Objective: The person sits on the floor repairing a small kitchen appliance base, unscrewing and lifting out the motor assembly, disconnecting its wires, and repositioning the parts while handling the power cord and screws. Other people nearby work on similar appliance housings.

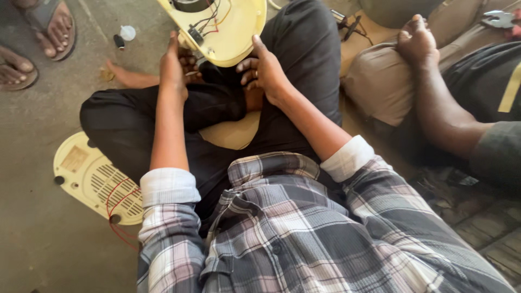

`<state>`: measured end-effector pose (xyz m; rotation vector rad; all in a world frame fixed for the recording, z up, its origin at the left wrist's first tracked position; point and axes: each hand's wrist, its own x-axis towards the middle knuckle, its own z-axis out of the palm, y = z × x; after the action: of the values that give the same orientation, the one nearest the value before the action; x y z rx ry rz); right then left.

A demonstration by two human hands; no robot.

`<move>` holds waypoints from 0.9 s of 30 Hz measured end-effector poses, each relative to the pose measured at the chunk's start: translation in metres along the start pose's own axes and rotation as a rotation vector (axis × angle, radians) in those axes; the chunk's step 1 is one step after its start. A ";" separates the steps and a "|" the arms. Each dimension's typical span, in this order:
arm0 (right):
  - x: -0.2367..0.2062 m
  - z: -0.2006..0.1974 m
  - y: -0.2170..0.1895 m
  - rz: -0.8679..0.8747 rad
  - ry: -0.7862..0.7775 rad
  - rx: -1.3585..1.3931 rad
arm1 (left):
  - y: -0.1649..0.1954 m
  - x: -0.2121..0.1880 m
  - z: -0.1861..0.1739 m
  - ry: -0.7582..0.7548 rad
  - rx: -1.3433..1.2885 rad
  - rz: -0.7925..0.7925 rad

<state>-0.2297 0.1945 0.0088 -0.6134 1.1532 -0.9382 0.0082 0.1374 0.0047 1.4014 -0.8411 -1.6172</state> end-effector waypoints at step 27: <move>0.016 0.013 -0.018 -0.119 -0.020 0.040 | -0.001 0.001 -0.007 -0.071 -0.071 0.083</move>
<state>-0.2208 0.1711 0.0201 -0.6636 1.0869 -1.0519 0.0151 0.1373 0.0025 1.2504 -0.8627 -1.6256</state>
